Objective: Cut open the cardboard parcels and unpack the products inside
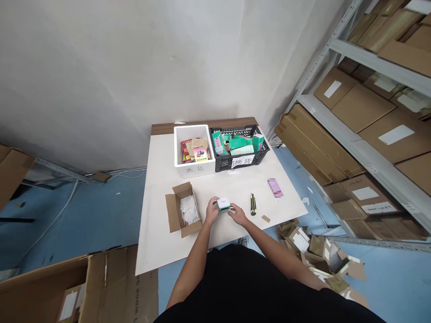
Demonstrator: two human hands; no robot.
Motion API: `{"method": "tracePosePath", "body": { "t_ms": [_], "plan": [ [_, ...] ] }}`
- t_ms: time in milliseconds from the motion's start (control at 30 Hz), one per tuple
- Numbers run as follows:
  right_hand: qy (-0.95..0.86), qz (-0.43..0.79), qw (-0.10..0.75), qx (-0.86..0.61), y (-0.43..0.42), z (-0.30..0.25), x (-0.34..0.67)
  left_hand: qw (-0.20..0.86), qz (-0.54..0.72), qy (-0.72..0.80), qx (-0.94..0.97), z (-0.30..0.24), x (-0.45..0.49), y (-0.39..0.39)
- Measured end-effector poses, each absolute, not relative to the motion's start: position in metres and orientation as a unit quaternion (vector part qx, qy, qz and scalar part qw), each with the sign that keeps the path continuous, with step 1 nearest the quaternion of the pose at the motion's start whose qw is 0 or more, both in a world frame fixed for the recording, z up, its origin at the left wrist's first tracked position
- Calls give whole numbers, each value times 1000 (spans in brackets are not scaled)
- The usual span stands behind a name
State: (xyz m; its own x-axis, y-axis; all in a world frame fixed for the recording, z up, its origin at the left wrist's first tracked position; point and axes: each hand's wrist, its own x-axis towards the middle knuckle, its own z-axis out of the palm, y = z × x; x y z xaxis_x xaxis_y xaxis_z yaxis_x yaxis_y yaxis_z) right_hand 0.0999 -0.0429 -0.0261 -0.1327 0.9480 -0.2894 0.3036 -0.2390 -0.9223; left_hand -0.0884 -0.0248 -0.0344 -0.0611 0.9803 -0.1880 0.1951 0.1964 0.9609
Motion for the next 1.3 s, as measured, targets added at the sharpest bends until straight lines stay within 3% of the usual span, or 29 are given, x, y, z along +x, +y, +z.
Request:
{"method": "tracePosePath", "body": {
  "t_ms": [167, 500, 833, 1300],
  "plan": [
    [-475, 532, 374, -592, -55, -36, 97, 513, 347, 537, 572, -36, -105, -36],
    [-571, 433, 320, -620, -56, -31, 89, 451, 307, 560, 623, -35, -109, -45],
    [-420, 549, 449, -566, -25, -60, 76, 491, 480, 587, 429, -77, -90, -34],
    [-477, 453, 579, -481, 184, 65, 153, 363, 570, 545, 496, 74, 8, 167]
  ]
}}
